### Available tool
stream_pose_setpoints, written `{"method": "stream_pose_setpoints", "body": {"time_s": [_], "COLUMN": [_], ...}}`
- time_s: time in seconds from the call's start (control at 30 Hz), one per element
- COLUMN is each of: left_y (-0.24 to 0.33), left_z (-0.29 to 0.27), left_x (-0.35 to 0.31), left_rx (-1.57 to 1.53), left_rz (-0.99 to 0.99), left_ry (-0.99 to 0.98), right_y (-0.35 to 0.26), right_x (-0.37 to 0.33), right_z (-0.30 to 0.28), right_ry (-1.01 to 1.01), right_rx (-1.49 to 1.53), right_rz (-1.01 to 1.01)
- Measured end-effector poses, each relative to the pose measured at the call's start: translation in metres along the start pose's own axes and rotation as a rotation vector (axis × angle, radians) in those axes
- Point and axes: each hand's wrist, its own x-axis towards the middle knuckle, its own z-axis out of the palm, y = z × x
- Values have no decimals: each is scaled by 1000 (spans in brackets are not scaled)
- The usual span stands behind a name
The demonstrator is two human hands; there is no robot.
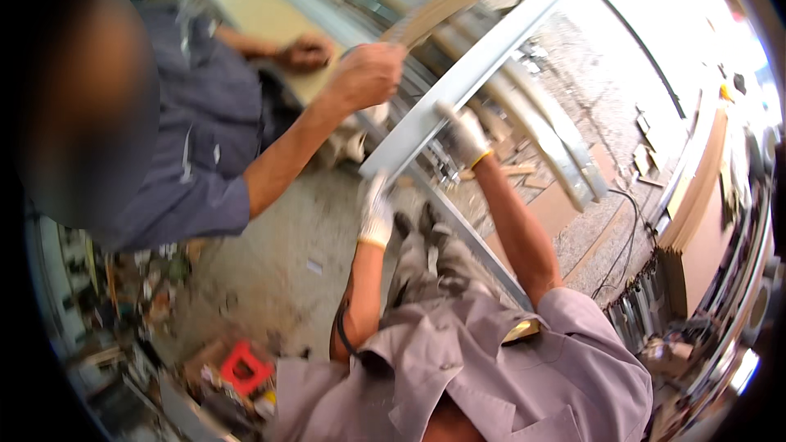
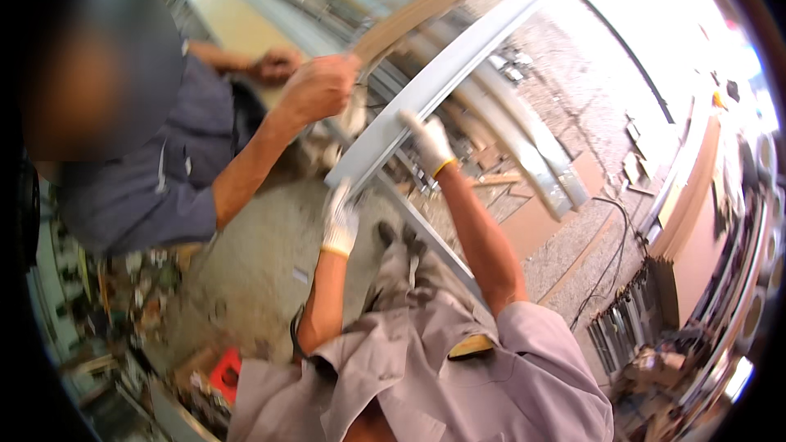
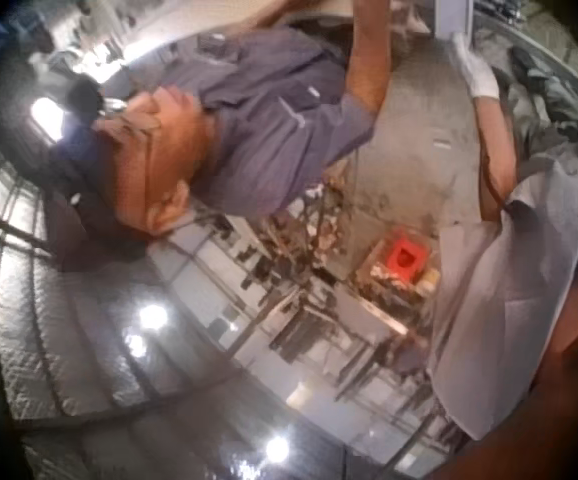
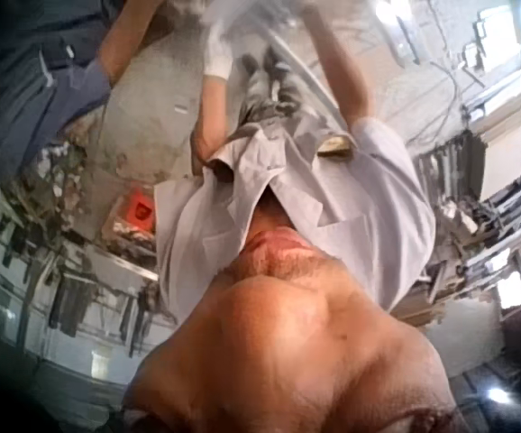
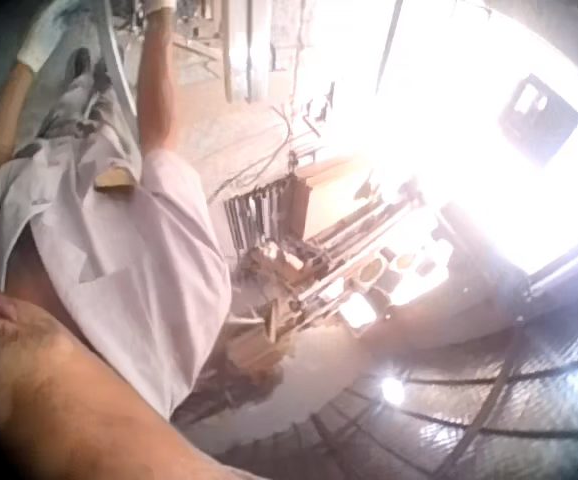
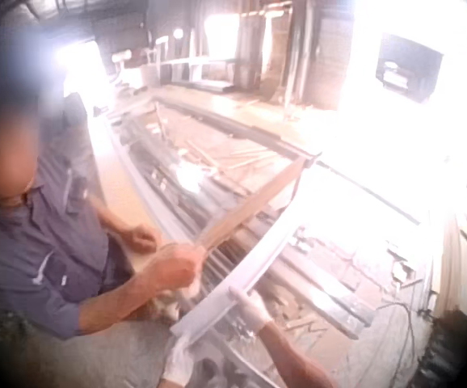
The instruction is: The person carries a long metal profile to a workbench, measures it with a tape measure, marks it with a red marker, and cuts it using a miter saw. The person wears gloves and uses a tape measure, marker, and miter saw during the task.
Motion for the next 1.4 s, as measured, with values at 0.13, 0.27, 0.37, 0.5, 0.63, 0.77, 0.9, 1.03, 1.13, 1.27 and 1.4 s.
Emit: {"method": "stream_pose_setpoints", "body": {"time_s": [0.13,0.27,0.37,0.5,0.63,0.77,0.9,1.03,1.13,1.27,1.4], "left_y": [-13,2,5,2,-2,-4,-10,-4,-4,-2,5], "left_z": [-12,12,14,2,-7,-10,-26,-6,-11,-11,-15], "left_x": [2,-13,-16,-14,-12,-15,-12,-22,-30,-26,-24], "left_rx": [176,36,27,24,19,27,79,22,12,-17,-44], "left_rz": [201,45,25,18,13,17,27,-51,-62,-75,-189], "left_ry": [29,81,84,90,96,48,28,29,26,45,54], "right_y": [19,1,3,2,-10,-14,5,26,23,10,-1], "right_x": [14,-5,-5,-14,-32,-40,-34,-13,-27,-41,-49], "right_z": [-14,-9,-8,-5,-1,-1,-5,-16,-9,-4,5], "right_ry": [45,-16,70,30,7,57,77,105,129,162,262], "right_rx": [-58,65,49,39,33,-17,-45,-105,-109,-94,-252], "right_rz": [-66,-26,-22,-45,-38,-16,-38,5,23,30,106]}}
